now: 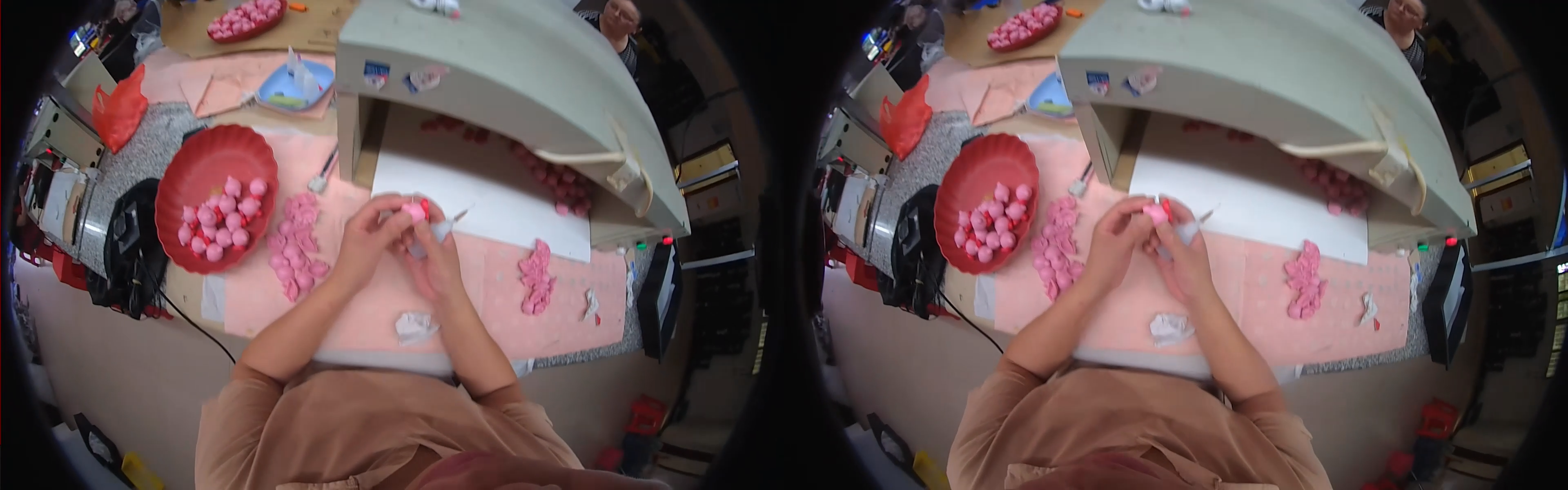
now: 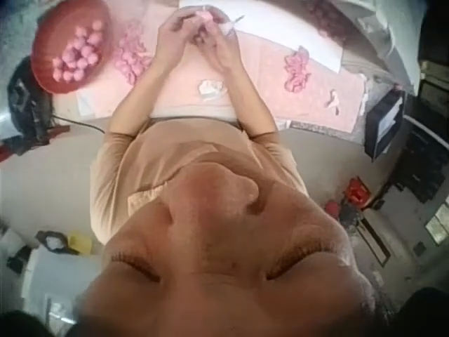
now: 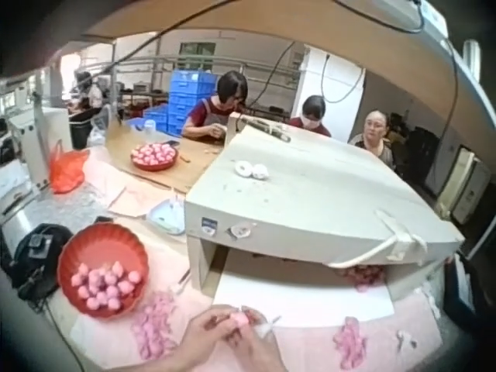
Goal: Applying glue and assembling small pink toy components at a factory workbench.
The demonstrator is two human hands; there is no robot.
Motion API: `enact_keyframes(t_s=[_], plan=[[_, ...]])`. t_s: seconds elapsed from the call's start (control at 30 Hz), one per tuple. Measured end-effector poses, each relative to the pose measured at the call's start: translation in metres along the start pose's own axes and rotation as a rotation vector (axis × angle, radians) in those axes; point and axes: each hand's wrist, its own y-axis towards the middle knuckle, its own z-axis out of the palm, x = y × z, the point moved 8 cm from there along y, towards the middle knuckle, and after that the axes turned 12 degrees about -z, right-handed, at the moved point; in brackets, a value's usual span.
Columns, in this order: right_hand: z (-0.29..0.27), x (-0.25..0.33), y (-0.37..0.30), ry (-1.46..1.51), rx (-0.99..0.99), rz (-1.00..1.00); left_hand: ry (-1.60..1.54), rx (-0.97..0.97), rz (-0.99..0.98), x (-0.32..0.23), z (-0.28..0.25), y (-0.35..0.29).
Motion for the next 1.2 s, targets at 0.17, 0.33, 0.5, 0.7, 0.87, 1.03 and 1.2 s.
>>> enact_keyframes(t_s=[0.17,0.33,0.5,0.7,0.87,1.03,1.2], plan=[[-0.013,0.017,0.015,-0.228,0.106,-0.187,-0.101,0.138,0.134,-0.014,0.008,0.008],[-0.013,0.022,0.005,-0.354,0.150,-0.278,-0.073,0.152,0.160,-0.004,0.007,0.003],[-0.011,0.020,-0.003,-0.368,0.155,-0.304,-0.052,0.171,0.225,-0.005,0.009,-0.005],[-0.011,0.020,-0.001,-0.365,0.144,-0.315,-0.076,0.178,0.220,-0.007,0.010,-0.005],[-0.011,0.021,0.000,-0.357,0.136,-0.307,-0.079,0.174,0.225,-0.007,0.009,-0.004],[-0.012,0.020,-0.002,-0.363,0.136,-0.289,-0.080,0.165,0.234,-0.007,0.009,-0.004],[-0.010,0.021,-0.003,-0.359,0.137,-0.300,-0.099,0.188,0.230,-0.007,0.010,-0.005]])
